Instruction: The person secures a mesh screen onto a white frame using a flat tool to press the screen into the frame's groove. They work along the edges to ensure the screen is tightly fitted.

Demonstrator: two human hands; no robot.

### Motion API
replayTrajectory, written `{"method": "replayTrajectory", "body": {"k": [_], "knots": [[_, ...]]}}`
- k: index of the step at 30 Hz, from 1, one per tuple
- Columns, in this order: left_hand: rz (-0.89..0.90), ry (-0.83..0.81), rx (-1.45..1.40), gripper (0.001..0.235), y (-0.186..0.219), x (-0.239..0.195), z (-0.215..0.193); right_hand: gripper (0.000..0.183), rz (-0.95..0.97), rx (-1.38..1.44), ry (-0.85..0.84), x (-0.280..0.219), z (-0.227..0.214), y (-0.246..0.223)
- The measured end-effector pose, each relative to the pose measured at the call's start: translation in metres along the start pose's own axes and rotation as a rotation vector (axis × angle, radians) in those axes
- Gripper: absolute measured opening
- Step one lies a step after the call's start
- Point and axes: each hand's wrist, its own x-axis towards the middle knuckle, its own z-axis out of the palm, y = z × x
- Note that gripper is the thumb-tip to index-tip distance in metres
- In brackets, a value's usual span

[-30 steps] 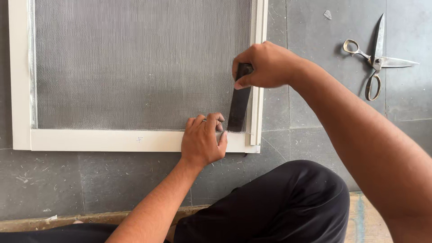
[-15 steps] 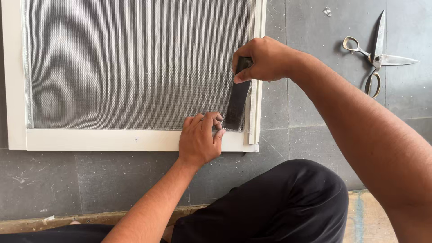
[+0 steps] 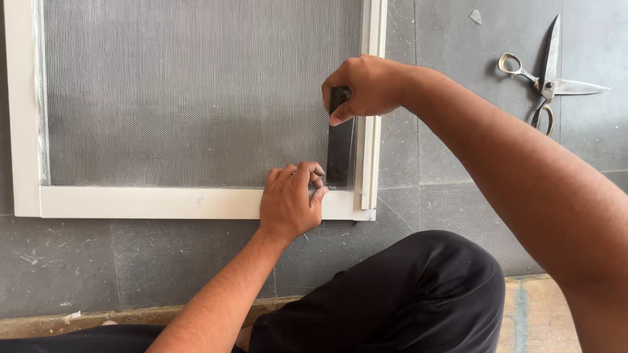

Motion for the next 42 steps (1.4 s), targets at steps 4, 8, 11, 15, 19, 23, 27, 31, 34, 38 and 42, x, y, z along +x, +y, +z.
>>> {"method": "replayTrajectory", "body": {"k": [4, 8, 11, 15, 19, 23, 27, 31, 34, 38, 42], "knots": [[0.034, 0.033, 0.002, 0.032, -0.001, 0.002, 0.000, 0.031, 0.021, 0.020, -0.063, 0.000, 0.003, -0.004], [0.037, 0.011, 0.016, 0.033, 0.000, 0.002, 0.000, 0.036, -0.108, -0.085, -0.061, -0.004, 0.006, -0.003], [0.041, 0.016, 0.000, 0.033, -0.001, 0.001, -0.002, 0.038, -0.031, -0.025, -0.085, -0.013, 0.002, -0.009], [0.051, 0.073, -0.057, 0.032, -0.009, -0.004, 0.007, 0.038, 0.045, -0.198, -0.105, -0.038, 0.003, -0.040], [0.059, 0.106, -0.110, 0.033, -0.013, -0.002, 0.014, 0.037, -0.168, -0.399, 0.100, -0.063, 0.000, -0.058], [-0.062, 0.057, -0.151, 0.025, -0.018, 0.011, 0.006, 0.039, 0.099, 0.070, -0.028, -0.041, -0.007, -0.014], [0.026, 0.041, 0.285, 0.036, -0.045, 0.044, -0.023, 0.038, 0.166, 0.210, -0.048, 0.009, 0.021, 0.039], [0.066, -0.059, 0.389, 0.052, -0.062, 0.057, -0.033, 0.038, 0.119, 0.209, -0.091, 0.033, 0.024, 0.028], [0.044, -0.059, 0.379, 0.051, -0.066, 0.052, -0.030, 0.042, 0.107, 0.161, -0.151, 0.026, 0.001, -0.023], [-0.010, -0.211, 0.441, 0.041, -0.065, 0.044, -0.030, 0.045, -0.208, -0.194, -0.051, -0.010, 0.001, -0.085], [-0.013, -0.088, 0.321, 0.042, -0.056, 0.039, -0.032, 0.045, -0.130, -0.219, -0.100, -0.022, 0.019, -0.077]]}}
